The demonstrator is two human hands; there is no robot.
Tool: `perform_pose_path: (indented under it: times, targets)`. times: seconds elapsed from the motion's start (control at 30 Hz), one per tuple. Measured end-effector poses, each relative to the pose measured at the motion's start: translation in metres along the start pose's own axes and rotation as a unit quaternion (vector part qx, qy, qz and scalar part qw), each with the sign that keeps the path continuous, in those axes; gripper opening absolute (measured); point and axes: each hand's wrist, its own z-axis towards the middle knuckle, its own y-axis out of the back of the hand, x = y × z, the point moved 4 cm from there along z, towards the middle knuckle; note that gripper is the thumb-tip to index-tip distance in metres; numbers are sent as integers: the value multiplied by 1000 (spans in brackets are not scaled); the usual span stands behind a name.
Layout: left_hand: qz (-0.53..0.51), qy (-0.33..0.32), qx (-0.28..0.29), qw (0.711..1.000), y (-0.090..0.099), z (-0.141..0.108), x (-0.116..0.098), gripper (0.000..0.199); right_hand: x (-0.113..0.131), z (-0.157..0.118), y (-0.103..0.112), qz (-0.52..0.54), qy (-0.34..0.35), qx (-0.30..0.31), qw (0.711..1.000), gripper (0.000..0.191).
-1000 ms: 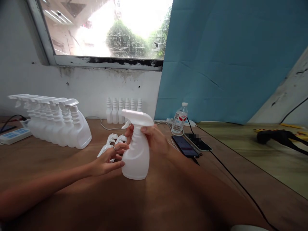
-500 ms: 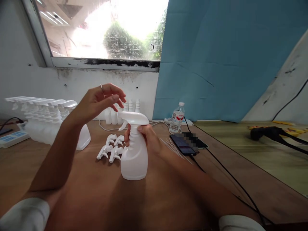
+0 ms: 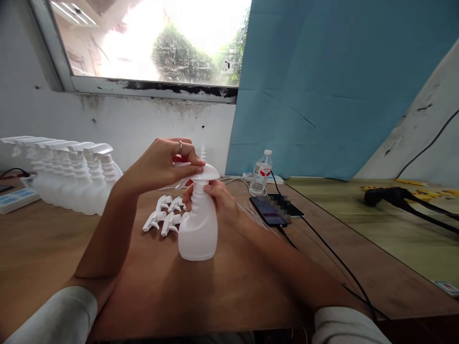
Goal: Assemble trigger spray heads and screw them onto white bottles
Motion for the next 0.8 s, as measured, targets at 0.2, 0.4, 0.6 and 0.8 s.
perform_pose_path:
  times: [0.2, 0.4, 0.6, 0.8]
  targets:
    - [-9, 6, 23, 1000, 0, 0, 0, 16, 0, -2, 1, -84, 3, -41, 996, 18]
    - [-10, 10, 28, 999, 1, 0, 0, 19, 3, -2, -2, -51, -16, -21, 998, 30]
    - [-12, 16, 30, 999, 0, 0, 0, 16, 4, -2, -3, -68, 1, -38, 997, 26]
    - [12, 17, 21, 1000, 0, 0, -2, 15, 6, -1, -3, -88, -3, -69, 994, 21]
